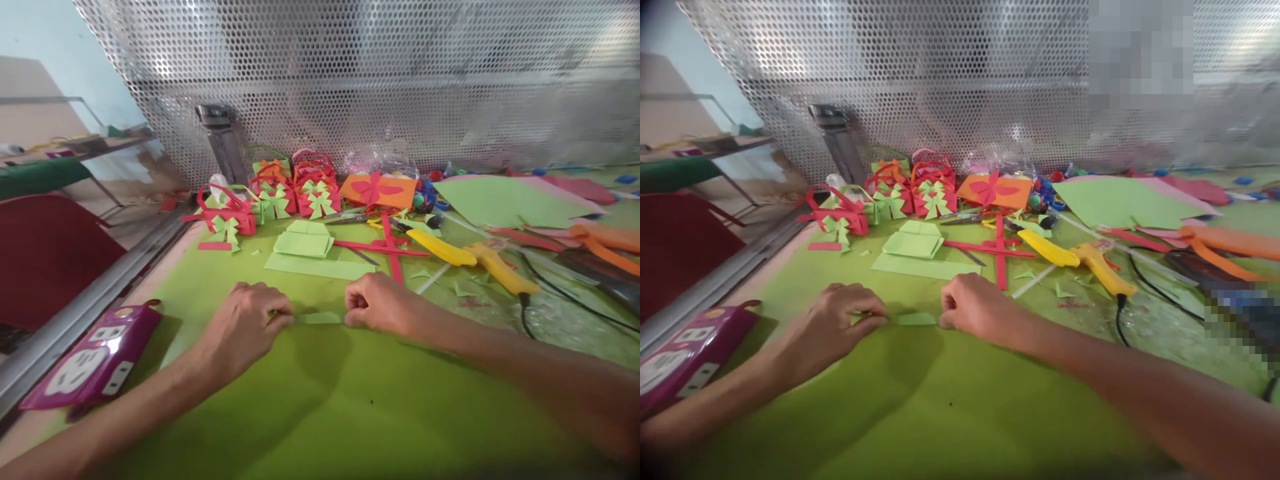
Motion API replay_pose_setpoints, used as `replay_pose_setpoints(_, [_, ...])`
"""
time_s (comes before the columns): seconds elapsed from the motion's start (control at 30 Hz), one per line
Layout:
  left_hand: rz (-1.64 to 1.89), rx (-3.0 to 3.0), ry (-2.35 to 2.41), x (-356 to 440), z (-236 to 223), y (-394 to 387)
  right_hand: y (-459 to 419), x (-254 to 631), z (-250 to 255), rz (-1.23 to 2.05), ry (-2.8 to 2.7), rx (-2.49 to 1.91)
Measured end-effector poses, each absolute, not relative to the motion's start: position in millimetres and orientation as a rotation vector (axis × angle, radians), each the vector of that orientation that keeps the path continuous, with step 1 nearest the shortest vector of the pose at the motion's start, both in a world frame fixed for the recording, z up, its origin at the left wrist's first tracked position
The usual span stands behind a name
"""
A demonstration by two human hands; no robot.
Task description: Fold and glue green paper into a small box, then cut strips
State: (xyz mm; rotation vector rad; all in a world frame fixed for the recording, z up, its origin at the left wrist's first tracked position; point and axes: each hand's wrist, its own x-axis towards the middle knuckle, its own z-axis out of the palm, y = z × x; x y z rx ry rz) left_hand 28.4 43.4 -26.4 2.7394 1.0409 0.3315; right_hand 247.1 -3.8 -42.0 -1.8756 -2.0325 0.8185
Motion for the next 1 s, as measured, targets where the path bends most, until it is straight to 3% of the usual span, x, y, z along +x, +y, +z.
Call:
replay_pose_setpoints(0.37, [0.283,2.32,1.171,11,-27,44,-10,239,-42,0.64,-2.045,-1.949])
replay_pose_setpoints(0.63, [0.399,2.499,1.237,11,-33,38,-13,238,-42,0.566,-2.11,-1.977])
replay_pose_setpoints(1.0, [0.632,2.85,0.879,9,-49,37,-23,224,-46,-0.136,-2.307,-1.58])
